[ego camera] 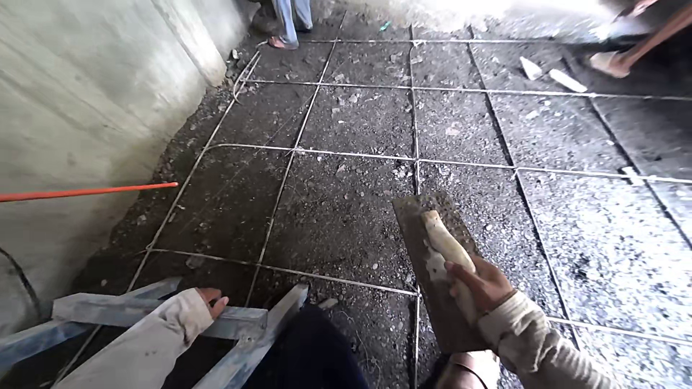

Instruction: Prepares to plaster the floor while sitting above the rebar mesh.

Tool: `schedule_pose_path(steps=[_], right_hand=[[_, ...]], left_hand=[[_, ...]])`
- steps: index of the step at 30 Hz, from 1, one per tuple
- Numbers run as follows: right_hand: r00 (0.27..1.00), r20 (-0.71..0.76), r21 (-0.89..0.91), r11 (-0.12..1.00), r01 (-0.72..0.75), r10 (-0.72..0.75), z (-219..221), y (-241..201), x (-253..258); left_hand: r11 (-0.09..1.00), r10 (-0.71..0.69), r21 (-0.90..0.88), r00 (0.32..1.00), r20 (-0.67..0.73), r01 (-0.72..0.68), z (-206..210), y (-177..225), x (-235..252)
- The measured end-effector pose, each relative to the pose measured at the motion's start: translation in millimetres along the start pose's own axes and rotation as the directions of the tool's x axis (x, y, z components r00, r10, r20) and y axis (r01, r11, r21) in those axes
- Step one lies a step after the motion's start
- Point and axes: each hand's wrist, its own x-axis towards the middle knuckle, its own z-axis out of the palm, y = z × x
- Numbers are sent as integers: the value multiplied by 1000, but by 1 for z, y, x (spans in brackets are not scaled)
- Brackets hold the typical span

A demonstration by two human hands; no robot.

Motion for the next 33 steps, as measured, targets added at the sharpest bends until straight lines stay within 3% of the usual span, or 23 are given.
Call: schedule_pose_path(steps=[11,27,33], right_hand=[[1000,9,1,1000,-24,24,-1,-3,0],[998,59,-81,996,22,-17,9,-10,-5],[998,66,-47,999,14,-11,9,-7,-4]], left_hand=[[1000,3,-12,1000,-13,-4,3,-1,2],[995,85,-41,980,-180,-94,15,-9,3],[998,53,-14,995,-87,-55,6,-4,2]])
